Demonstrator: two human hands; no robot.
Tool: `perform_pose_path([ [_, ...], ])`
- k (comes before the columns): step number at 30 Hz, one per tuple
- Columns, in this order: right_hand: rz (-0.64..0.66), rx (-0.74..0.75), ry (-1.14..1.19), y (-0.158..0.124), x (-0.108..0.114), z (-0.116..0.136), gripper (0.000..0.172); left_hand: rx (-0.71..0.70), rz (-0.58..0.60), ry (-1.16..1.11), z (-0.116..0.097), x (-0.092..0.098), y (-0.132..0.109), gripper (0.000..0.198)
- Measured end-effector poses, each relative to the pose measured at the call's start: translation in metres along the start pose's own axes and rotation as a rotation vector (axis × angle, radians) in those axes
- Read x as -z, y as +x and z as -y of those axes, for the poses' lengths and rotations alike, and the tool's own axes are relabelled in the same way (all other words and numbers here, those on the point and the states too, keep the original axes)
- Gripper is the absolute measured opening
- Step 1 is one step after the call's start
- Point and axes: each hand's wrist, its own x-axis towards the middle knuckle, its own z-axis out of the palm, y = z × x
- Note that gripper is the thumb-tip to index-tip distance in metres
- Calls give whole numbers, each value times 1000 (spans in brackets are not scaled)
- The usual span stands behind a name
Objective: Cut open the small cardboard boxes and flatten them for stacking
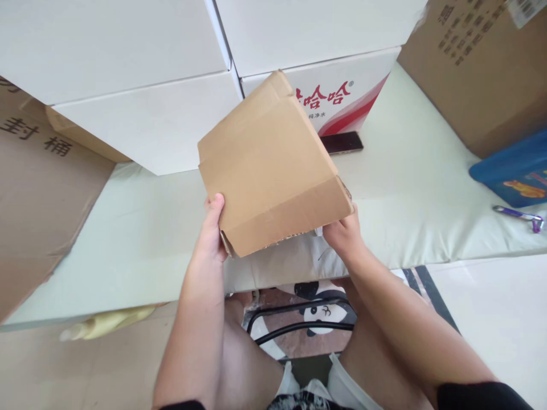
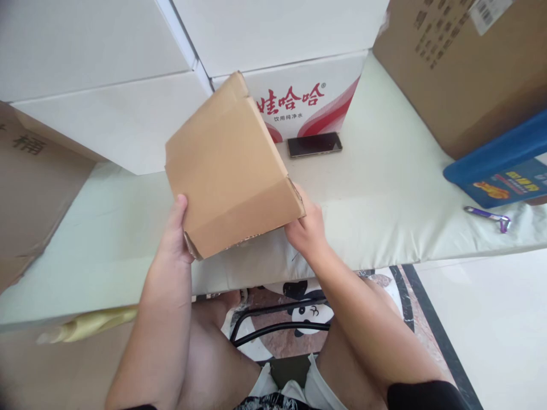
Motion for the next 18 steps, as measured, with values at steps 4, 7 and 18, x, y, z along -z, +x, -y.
perform_pose_path([
  [4, -19, -107, 100, 5, -2, 2, 40, -148, 65, -82, -5, -5, -6, 62],
  [7, -109, -202, 153, 8, -3, 6, 30, -290, 103, -167, -7, -9, -9, 53],
  [18, 247, 195, -134, -3, -9, 8, 23, -180, 71, -101, -3, -11, -9, 62],
])
